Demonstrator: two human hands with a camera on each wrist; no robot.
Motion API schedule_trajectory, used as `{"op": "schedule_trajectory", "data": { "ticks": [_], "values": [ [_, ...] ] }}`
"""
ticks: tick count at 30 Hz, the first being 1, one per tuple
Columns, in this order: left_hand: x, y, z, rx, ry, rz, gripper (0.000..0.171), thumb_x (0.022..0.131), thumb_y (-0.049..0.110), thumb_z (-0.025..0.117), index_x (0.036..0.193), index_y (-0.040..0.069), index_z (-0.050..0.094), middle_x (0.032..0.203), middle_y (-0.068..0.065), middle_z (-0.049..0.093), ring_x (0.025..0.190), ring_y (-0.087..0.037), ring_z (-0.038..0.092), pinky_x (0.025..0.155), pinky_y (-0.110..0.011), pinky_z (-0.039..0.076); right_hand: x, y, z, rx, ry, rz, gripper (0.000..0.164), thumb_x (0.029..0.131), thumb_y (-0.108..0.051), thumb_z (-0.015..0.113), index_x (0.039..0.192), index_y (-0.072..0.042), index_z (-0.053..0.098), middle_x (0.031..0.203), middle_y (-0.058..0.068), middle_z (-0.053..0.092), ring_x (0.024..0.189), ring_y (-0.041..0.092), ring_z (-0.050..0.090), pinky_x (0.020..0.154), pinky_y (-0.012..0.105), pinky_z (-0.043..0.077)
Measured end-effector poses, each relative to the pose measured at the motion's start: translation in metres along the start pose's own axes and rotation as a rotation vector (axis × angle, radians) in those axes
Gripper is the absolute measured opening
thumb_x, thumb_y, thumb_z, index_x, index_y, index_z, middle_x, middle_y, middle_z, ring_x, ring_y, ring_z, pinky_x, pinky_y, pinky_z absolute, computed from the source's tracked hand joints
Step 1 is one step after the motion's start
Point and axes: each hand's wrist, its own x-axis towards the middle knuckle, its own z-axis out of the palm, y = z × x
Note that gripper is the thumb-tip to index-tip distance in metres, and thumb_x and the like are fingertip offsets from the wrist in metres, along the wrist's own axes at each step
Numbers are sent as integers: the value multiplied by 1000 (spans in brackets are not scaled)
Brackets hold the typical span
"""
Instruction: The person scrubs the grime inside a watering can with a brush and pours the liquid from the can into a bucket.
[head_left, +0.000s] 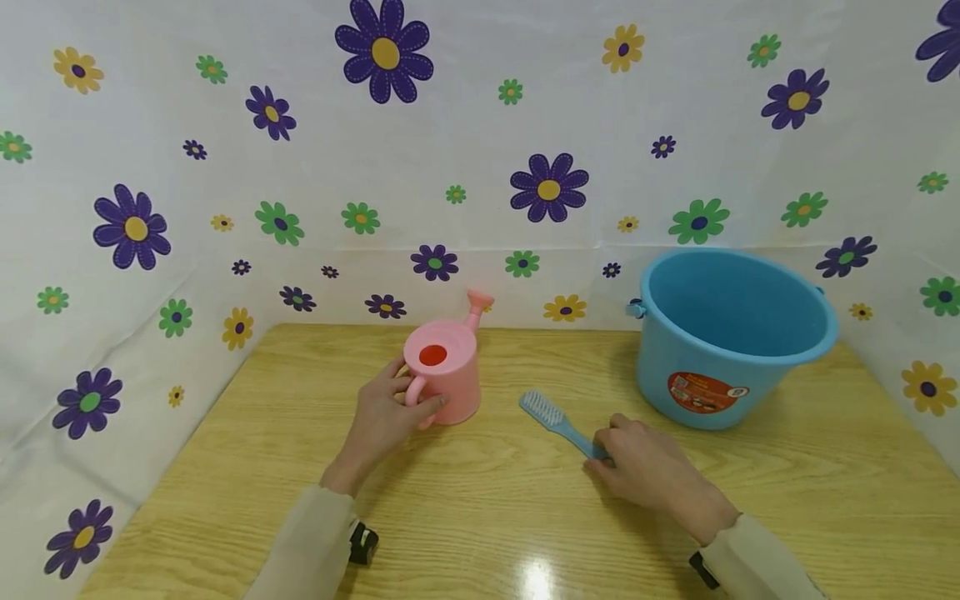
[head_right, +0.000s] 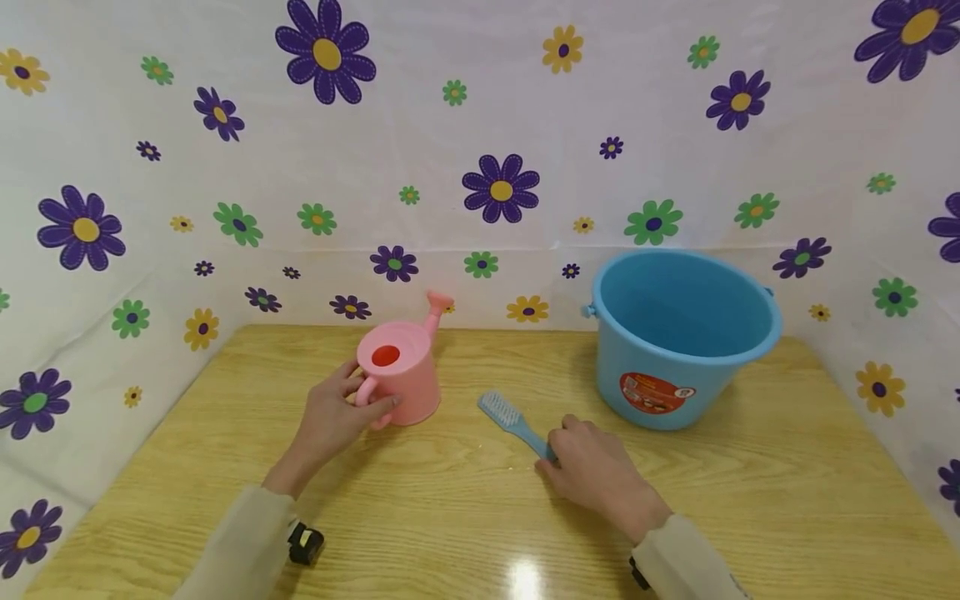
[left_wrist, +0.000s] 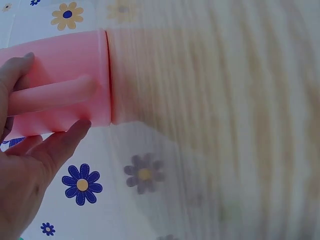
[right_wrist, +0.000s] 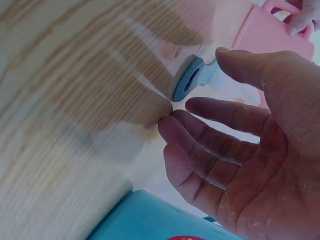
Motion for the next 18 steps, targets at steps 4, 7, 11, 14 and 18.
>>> {"op": "schedule_trajectory", "data": {
  "ticks": [4,7,11,14,18],
  "values": [
    [-2,-1,0,-49,20,8,81,87,24,83,154,3,43,160,-13,45,138,-36,56,108,-48,53,1,0,0,-4,-8,-5,18,90,-28,79,87,-12,70,79,-2,54,64,11,46,53,25,41],
    [-4,-1,0,-57,27,35,87,87,22,83,158,7,35,159,-13,47,136,-36,58,108,-47,53,1,0,1,-4,-8,-7,17,89,-27,80,87,-12,71,80,-1,55,65,10,47,53,24,42],
    [-5,-1,0,-50,35,91,84,88,21,82,158,6,37,159,-16,47,135,-38,58,106,-48,54,1,1,1,1,-4,-13,16,89,-25,80,88,-11,72,80,-1,56,65,10,47,53,24,42],
    [-7,-1,0,-56,39,136,84,87,19,83,157,5,38,156,-17,49,129,-37,63,100,-47,58,1,1,2,13,-6,-16,14,88,-23,80,88,-11,73,80,-1,56,65,9,47,53,24,42],
    [-11,0,-1,-66,40,183,85,87,17,83,157,5,37,155,-16,51,120,-32,70,95,-39,61,2,2,1,29,-13,-14,13,88,-21,81,88,-10,73,81,-1,56,66,10,48,53,24,42]
  ]
}}
